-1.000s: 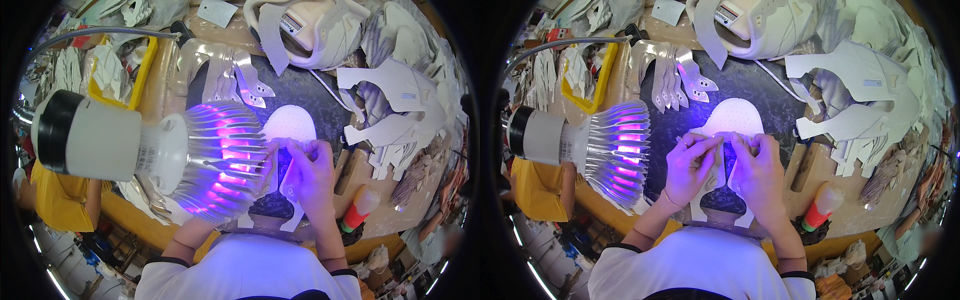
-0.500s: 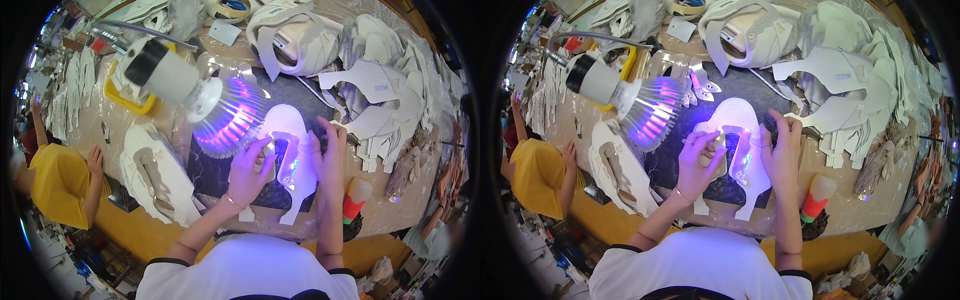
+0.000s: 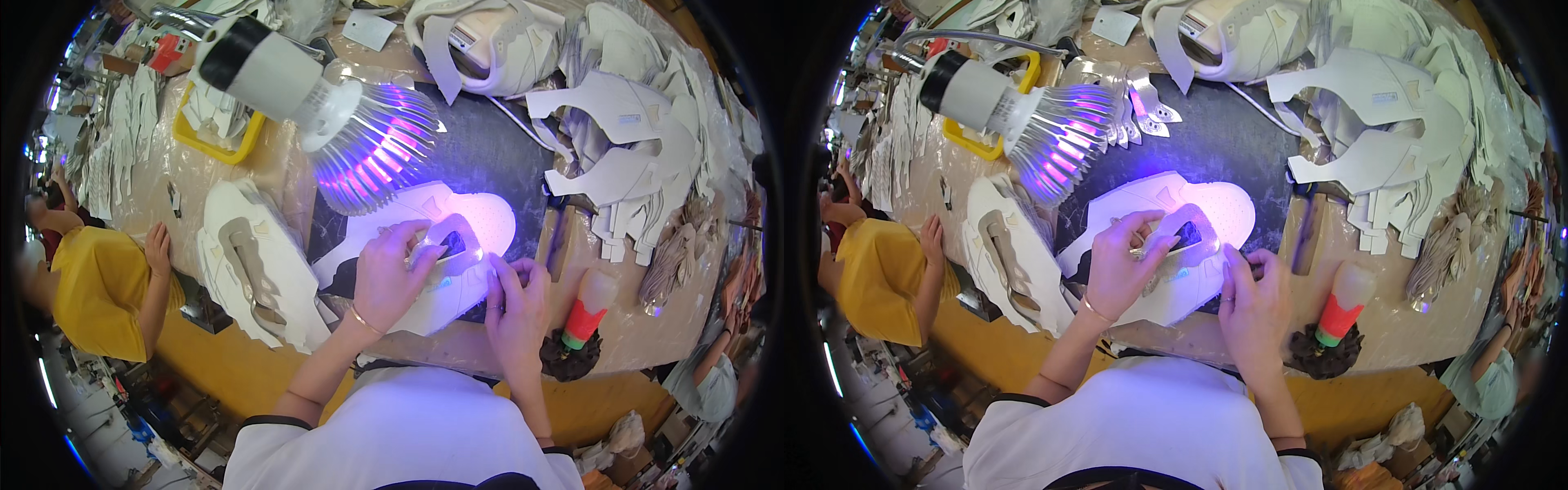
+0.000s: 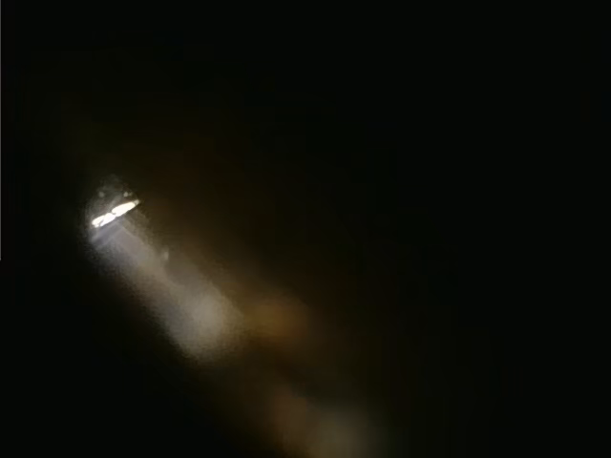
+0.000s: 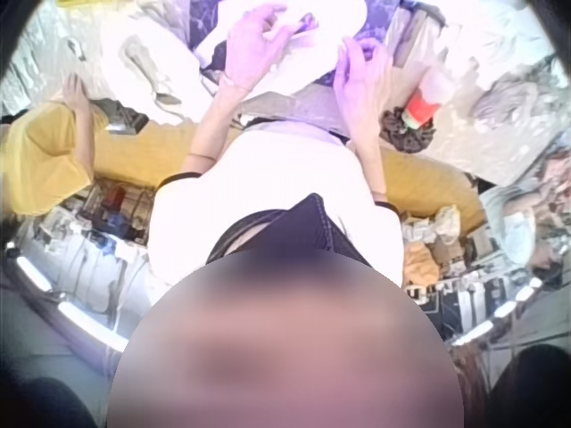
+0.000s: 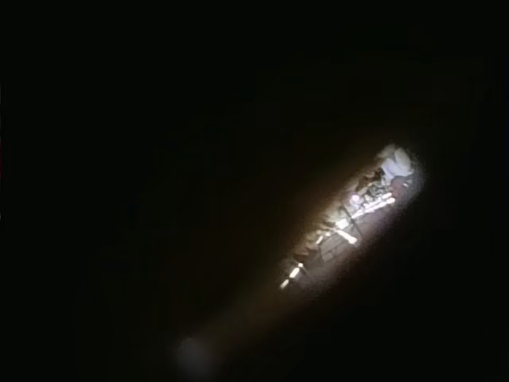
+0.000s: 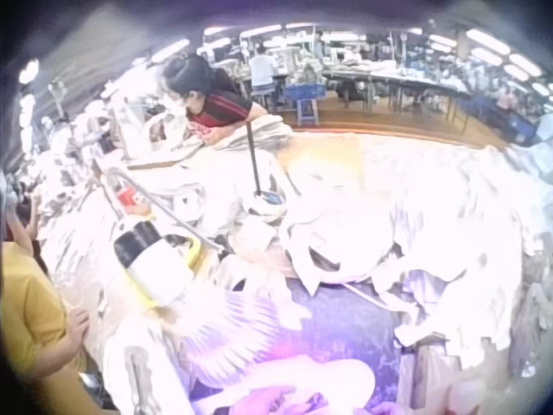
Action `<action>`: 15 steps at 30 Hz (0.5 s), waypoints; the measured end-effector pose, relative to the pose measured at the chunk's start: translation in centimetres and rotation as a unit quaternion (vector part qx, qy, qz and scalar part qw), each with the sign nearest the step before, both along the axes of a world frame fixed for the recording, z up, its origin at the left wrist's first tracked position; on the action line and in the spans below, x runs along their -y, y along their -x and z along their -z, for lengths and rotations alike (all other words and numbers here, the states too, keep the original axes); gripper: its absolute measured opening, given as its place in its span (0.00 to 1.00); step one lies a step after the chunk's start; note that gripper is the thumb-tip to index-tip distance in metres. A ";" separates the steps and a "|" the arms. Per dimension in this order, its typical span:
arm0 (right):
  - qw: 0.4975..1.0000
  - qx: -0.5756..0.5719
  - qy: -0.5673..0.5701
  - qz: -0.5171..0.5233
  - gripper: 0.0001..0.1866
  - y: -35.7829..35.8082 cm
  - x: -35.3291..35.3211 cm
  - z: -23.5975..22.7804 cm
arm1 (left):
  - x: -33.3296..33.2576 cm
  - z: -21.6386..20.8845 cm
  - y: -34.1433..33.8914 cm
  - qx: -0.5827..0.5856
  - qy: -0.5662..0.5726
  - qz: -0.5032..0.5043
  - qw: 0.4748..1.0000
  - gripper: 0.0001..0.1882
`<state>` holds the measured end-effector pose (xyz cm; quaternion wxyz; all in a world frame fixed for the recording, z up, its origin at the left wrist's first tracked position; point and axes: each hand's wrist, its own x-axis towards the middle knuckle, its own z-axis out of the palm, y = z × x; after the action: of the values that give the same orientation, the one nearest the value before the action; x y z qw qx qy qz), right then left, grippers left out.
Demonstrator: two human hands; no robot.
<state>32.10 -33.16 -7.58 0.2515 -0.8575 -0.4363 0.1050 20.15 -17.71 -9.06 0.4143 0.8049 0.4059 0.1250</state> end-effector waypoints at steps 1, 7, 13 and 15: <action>1.000 0.029 -0.005 -0.009 0.26 -0.1 -0.2 0.1 | 0.2 0.0 0.0 -0.008 -0.014 0.017 1.000 0.16; 0.991 0.047 0.069 -0.104 0.33 -0.5 -2.0 1.2 | 1.8 0.3 0.0 0.006 -0.194 0.077 0.978 0.12; 0.988 0.061 0.090 -0.110 0.35 -0.7 -2.5 1.5 | 2.1 0.3 0.4 0.005 -0.204 0.078 0.976 0.13; 0.987 0.055 0.101 -0.113 0.34 -0.8 -2.7 1.2 | 1.8 0.1 0.5 0.003 -0.182 0.066 0.981 0.13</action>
<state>32.91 -30.45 -8.76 0.1254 -0.8284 -0.5305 0.1285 19.66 -19.55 -9.21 0.2697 0.8915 0.3210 0.1716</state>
